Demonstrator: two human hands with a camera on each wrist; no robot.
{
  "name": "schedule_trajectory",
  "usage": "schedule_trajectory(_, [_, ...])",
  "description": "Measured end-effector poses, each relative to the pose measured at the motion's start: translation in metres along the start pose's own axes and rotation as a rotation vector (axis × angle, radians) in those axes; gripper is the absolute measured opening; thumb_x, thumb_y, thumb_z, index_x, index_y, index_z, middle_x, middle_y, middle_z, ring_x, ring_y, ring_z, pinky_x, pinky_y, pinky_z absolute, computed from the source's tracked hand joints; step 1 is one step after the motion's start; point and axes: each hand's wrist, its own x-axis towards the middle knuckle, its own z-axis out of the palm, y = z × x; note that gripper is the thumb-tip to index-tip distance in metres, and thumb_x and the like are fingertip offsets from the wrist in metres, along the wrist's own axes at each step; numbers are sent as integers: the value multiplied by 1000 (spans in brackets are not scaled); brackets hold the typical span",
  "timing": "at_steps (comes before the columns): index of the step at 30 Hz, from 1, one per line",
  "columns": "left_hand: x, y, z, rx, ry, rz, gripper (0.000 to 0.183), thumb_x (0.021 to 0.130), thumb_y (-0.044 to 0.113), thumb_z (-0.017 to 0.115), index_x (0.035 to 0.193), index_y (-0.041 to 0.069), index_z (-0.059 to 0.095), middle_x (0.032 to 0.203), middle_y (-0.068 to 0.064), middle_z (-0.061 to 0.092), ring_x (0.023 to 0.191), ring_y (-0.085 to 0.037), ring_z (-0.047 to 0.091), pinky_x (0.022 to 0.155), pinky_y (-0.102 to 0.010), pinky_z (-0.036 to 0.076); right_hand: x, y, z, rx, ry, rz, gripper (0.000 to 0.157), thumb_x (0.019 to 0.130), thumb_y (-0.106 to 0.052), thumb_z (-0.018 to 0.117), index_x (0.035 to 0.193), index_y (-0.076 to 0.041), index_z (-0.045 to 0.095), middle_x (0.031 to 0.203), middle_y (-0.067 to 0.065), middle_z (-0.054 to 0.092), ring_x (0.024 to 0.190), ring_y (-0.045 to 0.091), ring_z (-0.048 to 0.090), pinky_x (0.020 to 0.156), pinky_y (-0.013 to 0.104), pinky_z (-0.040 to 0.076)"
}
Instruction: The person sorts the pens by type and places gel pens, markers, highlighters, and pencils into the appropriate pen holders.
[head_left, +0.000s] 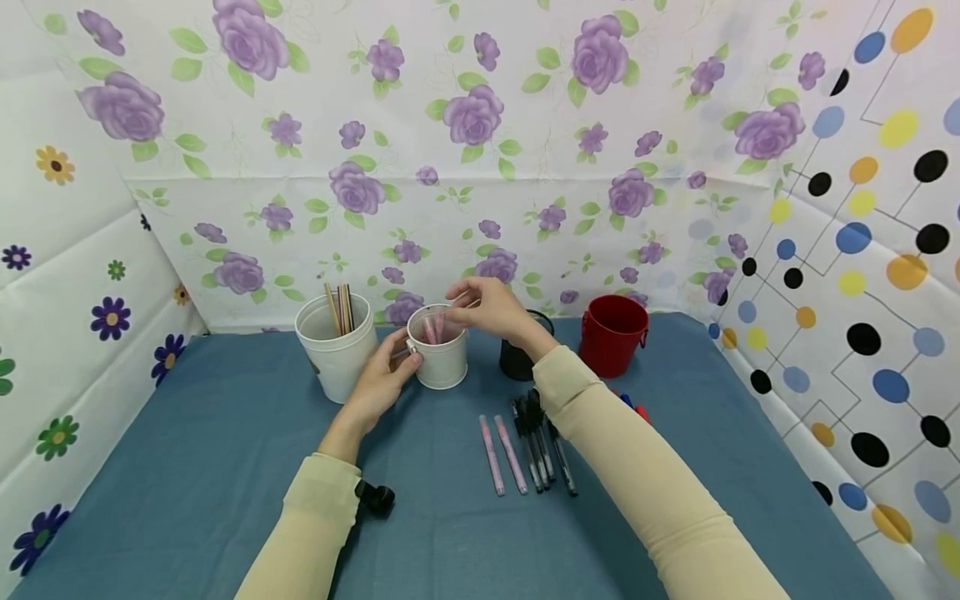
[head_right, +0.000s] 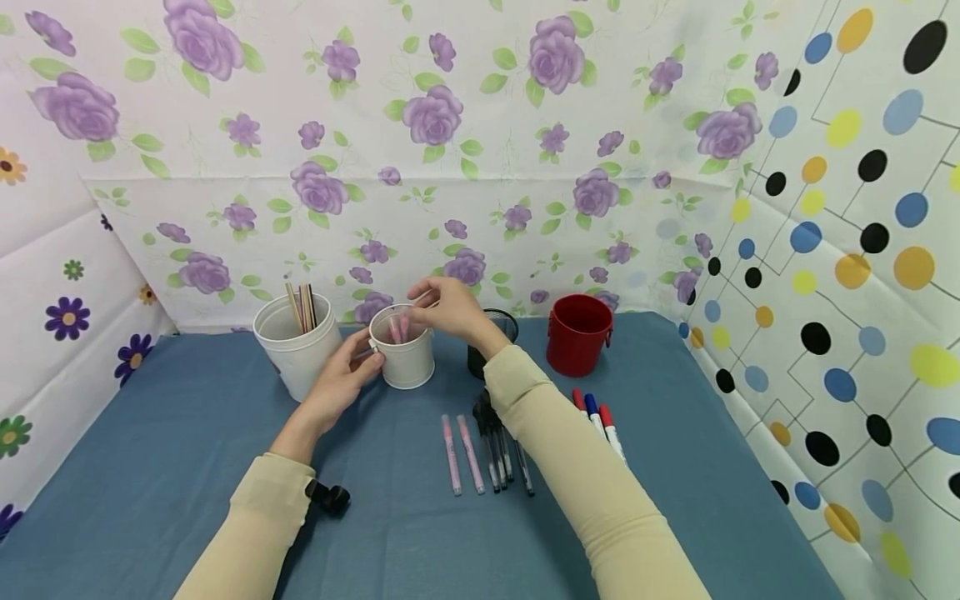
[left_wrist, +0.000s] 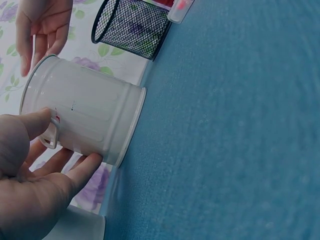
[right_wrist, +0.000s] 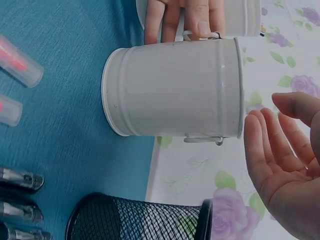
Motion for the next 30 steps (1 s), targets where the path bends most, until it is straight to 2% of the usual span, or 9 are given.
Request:
schedule_trajectory(4, [-1,-1,0,4,1,0,60,113,16,55,166,7,31,165,-24,37,154,-42,37,125,-56,36,-7,0,-7,-28,13,-24,24,103,-16,72,127,-12,71,116,10,74,103,24,72,87,37,63])
schedule_trajectory(12, [-1,-2,-1,11,5,2,60,113,15,56,166,7,31,165,-25,38,153,-42,38,125,-56,36,-22,-2,-19,-132,37,-51,21,100,-15,75,120,-10,73,111,9,75,102,26,72,90,41,62])
schedule_trajectory(21, [-1,-2,0,6,5,3,60,112,14,56,166,6,31,164,-24,38,153,-42,38,125,-55,36,-49,1,-23,-208,22,-87,20,99,-14,76,118,-7,73,109,10,75,101,27,72,93,43,61])
schedule_trajectory(30, [0,-1,-1,0,-1,5,60,113,16,56,167,7,31,166,-23,37,154,-42,36,125,-56,35,-80,8,-20,-317,4,-87,23,99,-17,78,120,-9,73,105,5,76,89,19,74,83,39,62])
